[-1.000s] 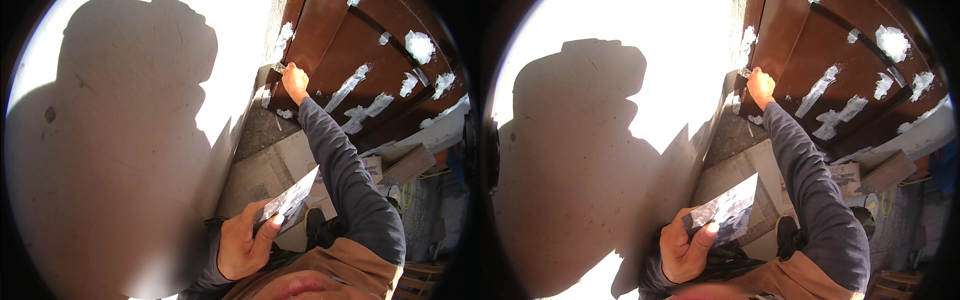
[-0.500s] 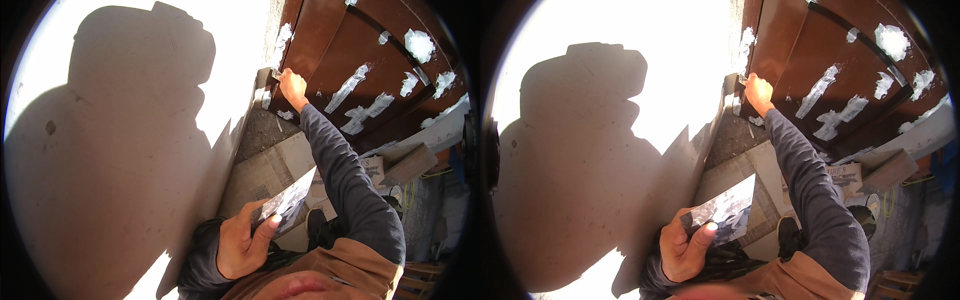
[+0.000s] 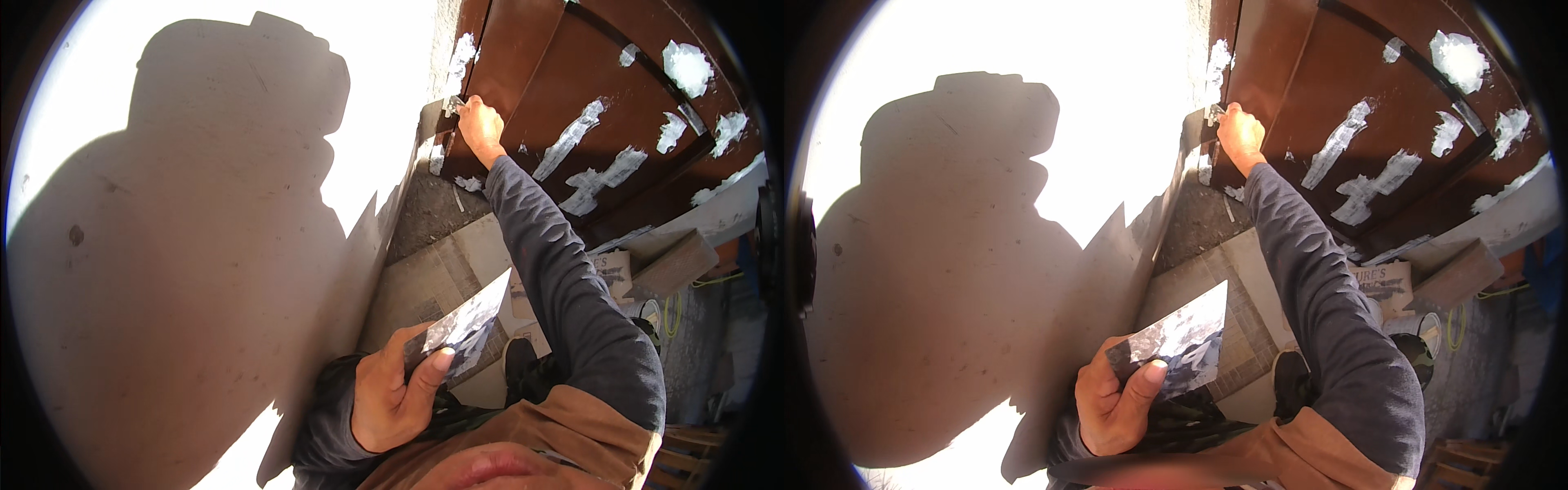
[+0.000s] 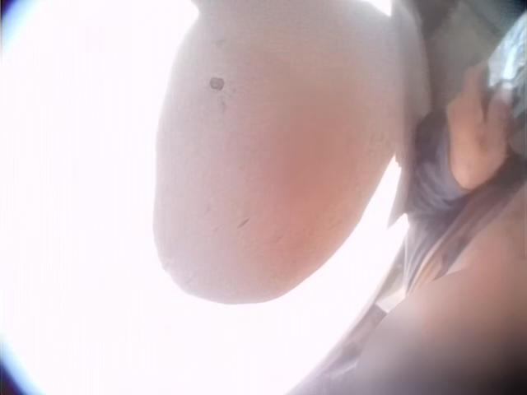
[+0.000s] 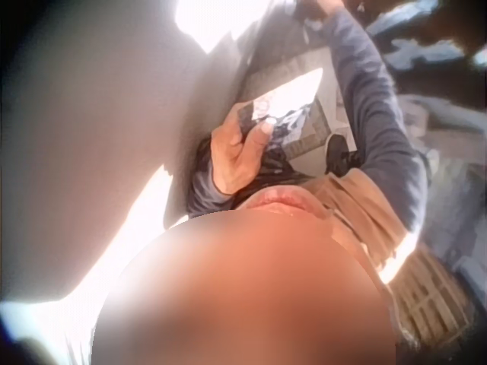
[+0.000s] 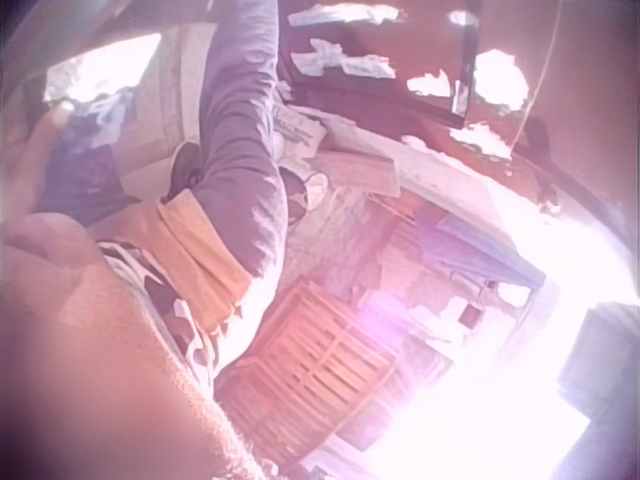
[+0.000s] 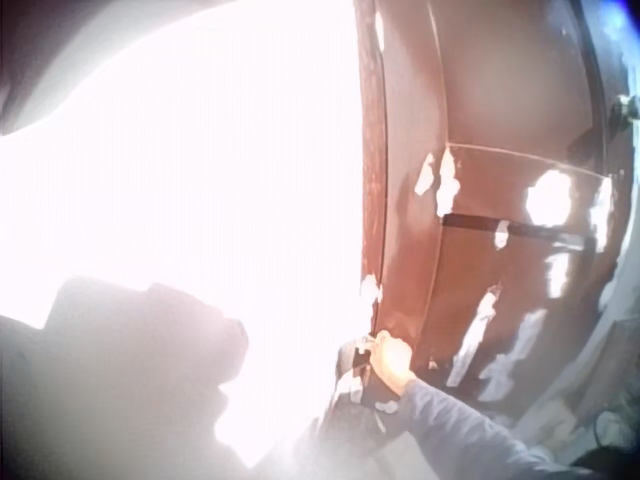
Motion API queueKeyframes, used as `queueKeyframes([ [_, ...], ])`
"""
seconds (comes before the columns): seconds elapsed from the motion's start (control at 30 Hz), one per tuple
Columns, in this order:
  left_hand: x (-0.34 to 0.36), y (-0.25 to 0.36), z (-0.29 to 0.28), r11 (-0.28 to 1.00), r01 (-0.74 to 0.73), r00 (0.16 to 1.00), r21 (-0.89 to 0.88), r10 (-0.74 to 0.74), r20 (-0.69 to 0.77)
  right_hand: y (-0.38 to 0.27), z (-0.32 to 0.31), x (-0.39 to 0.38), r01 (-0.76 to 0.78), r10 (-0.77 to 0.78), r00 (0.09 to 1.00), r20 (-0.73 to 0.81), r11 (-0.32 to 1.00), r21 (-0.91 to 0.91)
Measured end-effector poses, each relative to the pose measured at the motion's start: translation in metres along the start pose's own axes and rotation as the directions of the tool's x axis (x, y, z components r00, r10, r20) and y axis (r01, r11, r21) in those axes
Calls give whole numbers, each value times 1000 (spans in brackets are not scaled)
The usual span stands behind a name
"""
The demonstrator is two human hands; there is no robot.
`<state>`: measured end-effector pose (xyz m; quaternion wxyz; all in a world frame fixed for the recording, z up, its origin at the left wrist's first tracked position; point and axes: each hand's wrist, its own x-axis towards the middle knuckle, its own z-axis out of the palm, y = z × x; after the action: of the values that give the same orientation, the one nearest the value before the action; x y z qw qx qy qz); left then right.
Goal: The person applies a white filler to a brown door using a small putty knife and a larger metal trowel. They repeatedly scoop filler from a container, transfer it to the trowel, and apply it to various spots on the door surface.
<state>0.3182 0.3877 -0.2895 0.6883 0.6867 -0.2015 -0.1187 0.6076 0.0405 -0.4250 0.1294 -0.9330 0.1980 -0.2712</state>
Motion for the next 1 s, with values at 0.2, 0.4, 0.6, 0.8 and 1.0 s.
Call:
queueKeyframes([
  [0.2, -2, 1, -1, 999, -7, 1000, 44, 6, 23, 9, 5, -9, 61, -60, 997, 45, 998, -8],
  [0.4, -4, 3, 0, 1000, 4, 1000, 26, -4, -12, 7, 14, -8, -48, 50, 998, 42, 997, -57],
  [0.6, -3, -1, 3, 999, -34, 995, 18, 36, -97, 4, -3, -8, 64, -65, 998, -20, 997, -53],
  [0.8, 5, -6, 18, 987, -93, 985, -133, 72, -158, -4, -29, 6, 156, -155, 988, -16, 986, 61],
  [1.0, 7, -3, 30, 993, -102, 989, -61, 94, -116, -6, -28, 13, 20, -17, 997, -79, 999, 27],
])
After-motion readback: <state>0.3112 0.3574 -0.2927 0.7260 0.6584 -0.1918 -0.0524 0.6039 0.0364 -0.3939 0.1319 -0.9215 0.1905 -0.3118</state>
